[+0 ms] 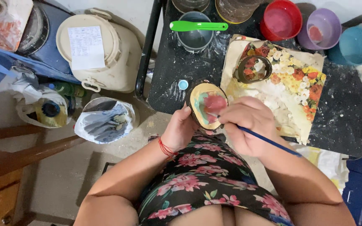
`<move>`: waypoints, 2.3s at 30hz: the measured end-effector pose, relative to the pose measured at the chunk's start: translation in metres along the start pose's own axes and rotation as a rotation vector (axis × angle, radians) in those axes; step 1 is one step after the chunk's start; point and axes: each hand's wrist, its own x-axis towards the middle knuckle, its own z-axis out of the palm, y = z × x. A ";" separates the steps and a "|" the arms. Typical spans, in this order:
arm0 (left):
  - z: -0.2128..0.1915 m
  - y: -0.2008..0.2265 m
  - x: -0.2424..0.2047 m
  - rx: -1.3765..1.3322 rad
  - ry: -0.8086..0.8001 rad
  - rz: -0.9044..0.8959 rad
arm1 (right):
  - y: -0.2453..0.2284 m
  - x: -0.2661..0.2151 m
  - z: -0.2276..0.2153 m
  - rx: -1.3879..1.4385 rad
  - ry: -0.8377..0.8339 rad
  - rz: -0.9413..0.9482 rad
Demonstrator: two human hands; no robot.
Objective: Painting and adjusting dental prosthetic models using brushes and precision tools
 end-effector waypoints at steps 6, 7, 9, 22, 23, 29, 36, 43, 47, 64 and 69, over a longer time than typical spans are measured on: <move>0.016 0.015 0.004 0.006 -0.036 0.004 | 0.028 -0.023 0.006 0.186 -0.059 0.202; 0.013 0.013 0.004 0.009 -0.040 0.006 | 0.022 -0.019 0.002 0.185 -0.057 0.198; 0.008 0.007 0.003 0.014 -0.031 -0.008 | 0.010 -0.012 -0.004 0.307 -0.064 0.238; 0.025 0.018 0.003 0.118 -0.026 -0.026 | 0.029 0.049 -0.008 0.260 -0.108 0.384; 0.016 0.010 0.003 0.077 -0.025 -0.026 | 0.022 0.053 -0.006 0.313 -0.166 0.384; -0.008 -0.011 0.001 0.100 -0.049 -0.027 | 0.041 0.058 -0.009 0.300 -0.143 0.393; -0.005 -0.006 0.000 0.061 -0.038 -0.042 | 0.042 0.057 -0.016 0.267 -0.119 0.405; 0.029 0.015 0.000 0.083 0.008 -0.037 | 0.025 0.052 -0.016 0.190 -0.276 0.097; 0.030 0.014 0.000 0.049 0.010 -0.038 | 0.013 0.059 -0.019 0.193 -0.235 0.086; 0.033 0.020 -0.003 0.126 -0.018 -0.063 | 0.031 0.039 -0.015 0.383 -0.037 0.419; 0.022 0.007 -0.006 0.082 0.015 -0.025 | 0.025 0.027 -0.022 0.267 0.120 0.368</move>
